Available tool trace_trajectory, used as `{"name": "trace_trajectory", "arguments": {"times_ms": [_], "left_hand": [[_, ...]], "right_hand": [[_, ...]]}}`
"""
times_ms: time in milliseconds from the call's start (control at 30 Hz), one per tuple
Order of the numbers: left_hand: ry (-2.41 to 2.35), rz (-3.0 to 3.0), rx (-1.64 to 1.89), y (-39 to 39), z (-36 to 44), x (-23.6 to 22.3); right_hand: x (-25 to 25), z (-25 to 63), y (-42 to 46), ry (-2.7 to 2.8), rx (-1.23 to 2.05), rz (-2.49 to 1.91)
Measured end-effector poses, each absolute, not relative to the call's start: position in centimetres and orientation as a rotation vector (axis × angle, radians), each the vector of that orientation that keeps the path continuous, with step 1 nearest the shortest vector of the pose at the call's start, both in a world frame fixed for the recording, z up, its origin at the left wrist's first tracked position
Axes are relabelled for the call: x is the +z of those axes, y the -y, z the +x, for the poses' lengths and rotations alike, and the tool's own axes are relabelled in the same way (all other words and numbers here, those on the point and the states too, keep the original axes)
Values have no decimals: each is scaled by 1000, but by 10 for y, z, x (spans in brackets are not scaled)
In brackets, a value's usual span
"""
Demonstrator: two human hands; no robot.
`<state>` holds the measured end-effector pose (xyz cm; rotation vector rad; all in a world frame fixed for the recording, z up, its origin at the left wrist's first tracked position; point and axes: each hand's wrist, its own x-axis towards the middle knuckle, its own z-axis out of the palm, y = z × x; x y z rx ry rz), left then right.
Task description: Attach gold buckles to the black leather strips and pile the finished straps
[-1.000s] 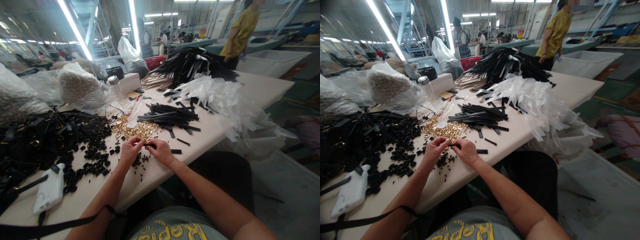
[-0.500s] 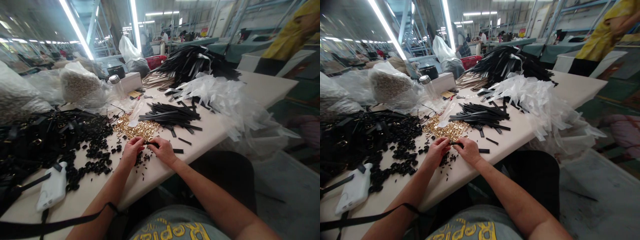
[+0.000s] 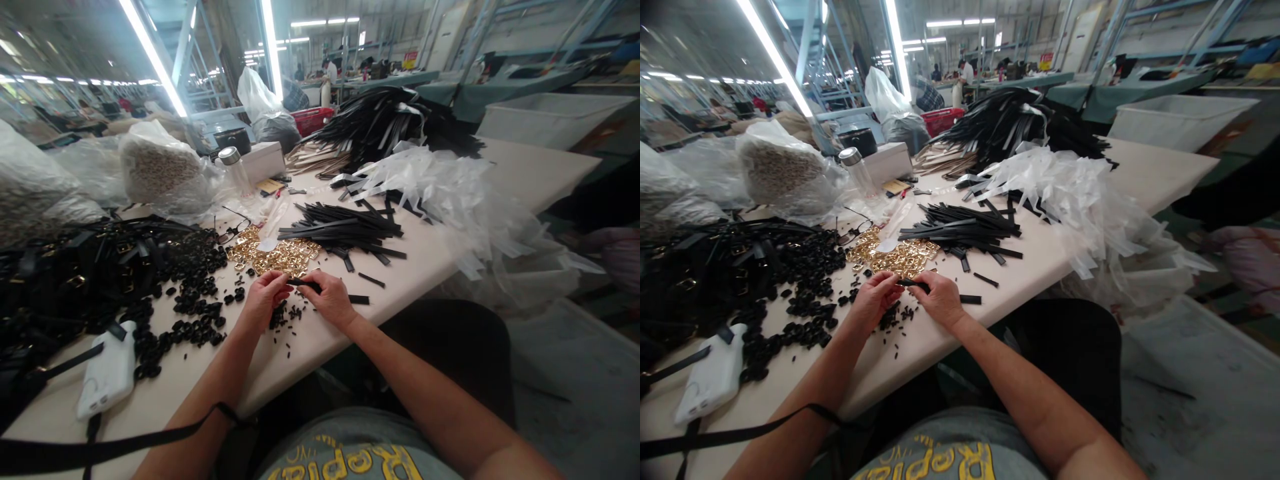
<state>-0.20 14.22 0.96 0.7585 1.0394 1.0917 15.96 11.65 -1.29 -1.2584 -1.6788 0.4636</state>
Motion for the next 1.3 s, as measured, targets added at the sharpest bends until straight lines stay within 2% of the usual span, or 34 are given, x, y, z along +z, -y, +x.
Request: {"name": "trace_trajectory", "arguments": {"times_ms": [1033, 1300], "left_hand": [[-962, 892, 912, -138, -7, 15], [-998, 782, 989, -140, -7, 13]], "right_hand": [[-14, 161, -118, 1594, 551, -1236], [-12, 161, -115, 1656, 547, -1187]]}}
